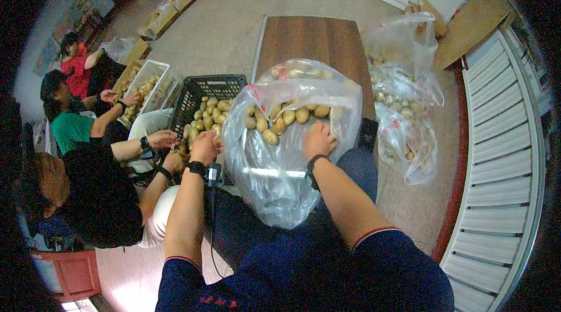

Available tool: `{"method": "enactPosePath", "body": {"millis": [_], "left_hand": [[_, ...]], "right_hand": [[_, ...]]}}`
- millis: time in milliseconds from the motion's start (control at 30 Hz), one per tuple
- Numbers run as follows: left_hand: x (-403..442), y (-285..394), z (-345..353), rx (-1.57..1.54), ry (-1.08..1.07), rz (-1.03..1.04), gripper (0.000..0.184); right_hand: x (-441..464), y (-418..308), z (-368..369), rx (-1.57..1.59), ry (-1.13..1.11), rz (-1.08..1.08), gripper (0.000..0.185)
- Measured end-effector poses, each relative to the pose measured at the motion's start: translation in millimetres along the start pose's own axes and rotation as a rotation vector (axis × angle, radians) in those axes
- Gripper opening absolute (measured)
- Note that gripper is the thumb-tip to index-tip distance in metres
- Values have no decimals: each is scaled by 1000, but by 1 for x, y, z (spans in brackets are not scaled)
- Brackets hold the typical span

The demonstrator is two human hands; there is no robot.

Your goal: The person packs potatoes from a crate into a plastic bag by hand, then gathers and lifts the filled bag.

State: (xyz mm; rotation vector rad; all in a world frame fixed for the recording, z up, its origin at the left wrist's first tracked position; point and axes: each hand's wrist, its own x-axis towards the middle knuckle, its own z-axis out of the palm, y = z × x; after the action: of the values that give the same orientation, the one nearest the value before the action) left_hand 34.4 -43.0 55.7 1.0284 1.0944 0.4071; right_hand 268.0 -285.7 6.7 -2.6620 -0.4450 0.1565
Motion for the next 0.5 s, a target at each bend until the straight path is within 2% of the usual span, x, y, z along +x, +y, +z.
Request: {"method": "enactPosePath", "body": {"millis": [100, 267, 333, 433, 500], "left_hand": [[-3, 4, 4, 56, 19, 3, 29], [6, -5, 1, 68, -8, 28, 28], [3, 0, 1, 76, 9, 25, 28], [-4, 2, 7, 81, 47, 41, 30], [-3, -2, 6, 64, 38, 52, 29]], "right_hand": [[-14, -3, -2, -74, -78, -117, 66], [-28, 1, 11, -58, -67, -379, 69], [-31, -5, 9, -72, -126, -516, 63], [-26, -5, 13, 45, -164, -694, 63], [-28, -10, 9, 40, -176, -741, 62]]}}
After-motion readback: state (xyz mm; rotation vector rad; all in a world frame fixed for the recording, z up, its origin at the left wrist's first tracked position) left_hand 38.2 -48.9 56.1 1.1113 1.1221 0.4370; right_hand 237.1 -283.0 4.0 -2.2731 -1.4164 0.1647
